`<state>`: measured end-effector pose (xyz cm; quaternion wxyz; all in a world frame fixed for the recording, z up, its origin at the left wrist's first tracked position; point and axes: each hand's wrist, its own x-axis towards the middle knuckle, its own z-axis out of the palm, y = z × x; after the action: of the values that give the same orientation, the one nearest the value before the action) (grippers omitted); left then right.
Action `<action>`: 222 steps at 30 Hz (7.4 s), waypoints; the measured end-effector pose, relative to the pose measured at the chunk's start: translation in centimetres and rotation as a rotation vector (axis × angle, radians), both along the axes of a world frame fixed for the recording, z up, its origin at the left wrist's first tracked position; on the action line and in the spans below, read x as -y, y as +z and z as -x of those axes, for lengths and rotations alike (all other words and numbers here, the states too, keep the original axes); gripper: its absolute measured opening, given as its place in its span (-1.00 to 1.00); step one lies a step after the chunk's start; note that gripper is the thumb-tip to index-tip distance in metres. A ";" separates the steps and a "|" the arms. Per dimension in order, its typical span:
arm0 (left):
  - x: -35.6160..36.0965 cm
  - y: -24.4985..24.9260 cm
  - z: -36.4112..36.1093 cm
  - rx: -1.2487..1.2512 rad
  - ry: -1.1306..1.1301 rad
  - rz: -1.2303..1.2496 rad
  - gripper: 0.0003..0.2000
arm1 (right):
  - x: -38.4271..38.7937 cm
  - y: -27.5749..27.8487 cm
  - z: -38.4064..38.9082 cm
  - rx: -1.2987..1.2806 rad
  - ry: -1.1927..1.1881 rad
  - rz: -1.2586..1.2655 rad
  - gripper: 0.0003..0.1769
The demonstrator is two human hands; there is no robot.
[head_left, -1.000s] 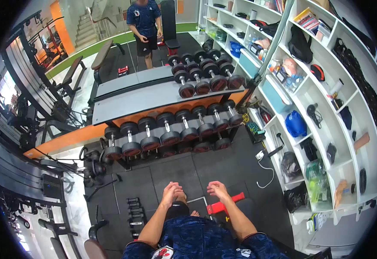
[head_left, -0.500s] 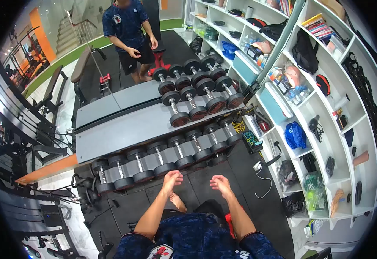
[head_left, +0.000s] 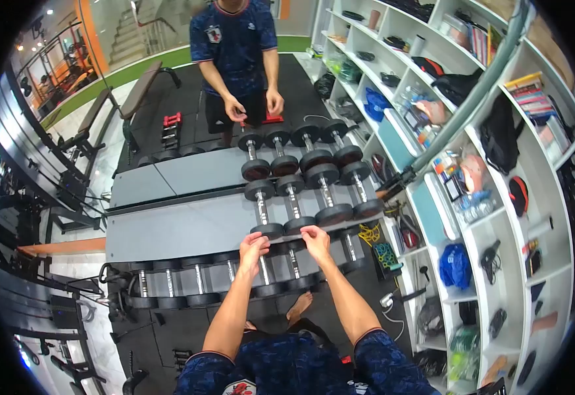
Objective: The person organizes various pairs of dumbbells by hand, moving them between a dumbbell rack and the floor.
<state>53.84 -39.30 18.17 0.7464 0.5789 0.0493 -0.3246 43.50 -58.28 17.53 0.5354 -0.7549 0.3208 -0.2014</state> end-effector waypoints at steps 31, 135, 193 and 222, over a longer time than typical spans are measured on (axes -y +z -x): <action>12.0 -10.1 -14.8 -0.569 -0.109 -0.214 -0.73 | 9.1 -9.9 -19.0 -0.651 -0.165 -0.645 -0.81; -55.3 -42.5 41.0 -0.639 1.534 0.287 -0.75 | -67.8 -43.6 14.1 -1.293 1.347 -0.356 -0.72; -56.1 -29.3 42.5 -0.783 1.185 -0.060 -0.56 | -60.8 -25.9 7.8 -1.153 1.363 -0.138 -0.66; -45.5 -9.6 37.3 -0.325 0.432 0.041 -0.41 | -29.1 -5.9 24.7 -0.564 0.488 -0.549 -0.80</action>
<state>16.53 6.19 8.62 0.7922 0.4802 0.2842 -0.2471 18.79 -29.16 11.65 0.6389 -0.6641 0.3083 0.2361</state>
